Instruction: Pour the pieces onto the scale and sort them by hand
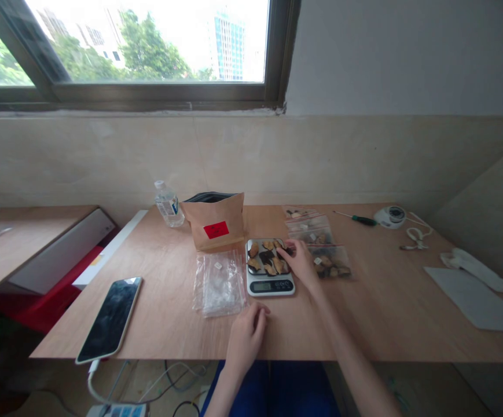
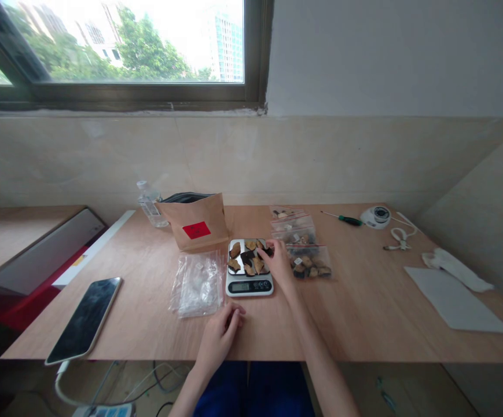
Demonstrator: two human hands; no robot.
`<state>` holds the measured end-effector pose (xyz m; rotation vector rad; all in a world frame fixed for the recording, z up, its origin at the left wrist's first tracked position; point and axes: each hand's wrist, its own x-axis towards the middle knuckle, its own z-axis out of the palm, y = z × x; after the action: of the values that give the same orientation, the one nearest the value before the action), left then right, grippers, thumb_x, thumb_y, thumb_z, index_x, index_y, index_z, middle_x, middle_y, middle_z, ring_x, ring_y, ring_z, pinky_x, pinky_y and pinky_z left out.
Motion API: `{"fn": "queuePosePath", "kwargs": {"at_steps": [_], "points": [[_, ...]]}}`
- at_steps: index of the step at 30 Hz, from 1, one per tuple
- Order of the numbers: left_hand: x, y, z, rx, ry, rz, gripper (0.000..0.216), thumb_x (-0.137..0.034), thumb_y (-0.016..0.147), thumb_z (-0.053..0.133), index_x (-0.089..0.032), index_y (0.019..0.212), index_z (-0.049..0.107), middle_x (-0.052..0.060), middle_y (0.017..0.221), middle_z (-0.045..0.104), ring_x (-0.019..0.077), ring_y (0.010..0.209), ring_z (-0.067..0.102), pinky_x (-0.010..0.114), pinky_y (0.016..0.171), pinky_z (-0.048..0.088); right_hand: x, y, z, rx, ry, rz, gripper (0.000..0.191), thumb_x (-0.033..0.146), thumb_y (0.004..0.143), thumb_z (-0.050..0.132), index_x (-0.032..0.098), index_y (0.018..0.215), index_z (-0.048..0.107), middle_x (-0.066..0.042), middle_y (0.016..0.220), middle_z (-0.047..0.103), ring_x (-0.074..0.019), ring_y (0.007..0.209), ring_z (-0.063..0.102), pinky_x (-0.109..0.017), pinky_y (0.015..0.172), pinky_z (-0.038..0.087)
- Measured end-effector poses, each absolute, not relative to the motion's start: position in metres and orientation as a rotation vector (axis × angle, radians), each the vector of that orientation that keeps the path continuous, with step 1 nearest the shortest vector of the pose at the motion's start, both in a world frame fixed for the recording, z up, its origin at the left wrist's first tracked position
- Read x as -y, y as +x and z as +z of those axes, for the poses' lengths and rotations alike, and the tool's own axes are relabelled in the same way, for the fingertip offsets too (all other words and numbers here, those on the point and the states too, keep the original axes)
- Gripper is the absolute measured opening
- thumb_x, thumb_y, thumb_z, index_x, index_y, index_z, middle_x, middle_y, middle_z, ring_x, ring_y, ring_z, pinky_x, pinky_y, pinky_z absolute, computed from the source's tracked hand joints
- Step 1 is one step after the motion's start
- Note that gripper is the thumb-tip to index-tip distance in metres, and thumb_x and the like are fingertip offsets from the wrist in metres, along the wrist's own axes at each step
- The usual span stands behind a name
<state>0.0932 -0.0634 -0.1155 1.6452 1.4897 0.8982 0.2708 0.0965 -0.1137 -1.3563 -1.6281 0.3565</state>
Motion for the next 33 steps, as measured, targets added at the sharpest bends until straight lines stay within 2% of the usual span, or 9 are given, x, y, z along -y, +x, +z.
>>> {"fn": "queuePosePath", "kwargs": {"at_steps": [5, 12, 19, 33], "points": [[0.064, 0.093, -0.115, -1.492, 1.645, 0.911, 0.027, -0.031, 0.091, 0.034, -0.020, 0.088, 0.058, 0.004, 0.081, 0.064, 0.0185, 0.078, 0.061, 0.027, 0.071, 0.042, -0.087, 0.279, -0.116, 1.543, -1.337, 0.375, 0.040, 0.051, 0.089, 0.037, 0.017, 0.093, 0.056, -0.012, 0.092, 0.059, -0.0214, 0.081, 0.059, -0.037, 0.076, 0.050], [0.063, 0.093, -0.113, -1.487, 1.626, 0.920, 0.029, -0.032, 0.091, 0.032, -0.021, 0.088, 0.059, 0.004, 0.082, 0.065, 0.0189, 0.079, 0.061, 0.029, 0.072, 0.043, -0.052, 0.300, -0.128, 1.560, -1.400, 0.376, 0.033, 0.041, 0.089, 0.038, 0.018, 0.088, 0.061, -0.010, 0.089, 0.061, -0.0218, 0.081, 0.057, -0.035, 0.069, 0.048], [0.064, 0.094, -0.112, -1.493, 1.644, 0.946, 0.029, -0.033, 0.091, 0.033, -0.021, 0.087, 0.059, 0.004, 0.079, 0.065, 0.0188, 0.078, 0.061, 0.029, 0.071, 0.043, -0.026, 0.304, -0.140, 1.550, -1.407, 0.119, 0.025, 0.030, 0.088, 0.041, 0.018, 0.087, 0.063, -0.010, 0.090, 0.057, -0.0240, 0.091, 0.053, -0.043, 0.085, 0.043], [0.064, 0.094, -0.113, -1.489, 1.643, 0.920, 0.028, -0.032, 0.092, 0.032, -0.020, 0.088, 0.058, 0.004, 0.080, 0.065, 0.0184, 0.078, 0.061, 0.029, 0.071, 0.042, -0.025, 0.304, -0.149, 1.595, -1.455, 0.059, 0.025, 0.026, 0.087, 0.041, 0.019, 0.096, 0.063, -0.011, 0.094, 0.054, -0.0251, 0.095, 0.052, -0.045, 0.086, 0.043]]}}
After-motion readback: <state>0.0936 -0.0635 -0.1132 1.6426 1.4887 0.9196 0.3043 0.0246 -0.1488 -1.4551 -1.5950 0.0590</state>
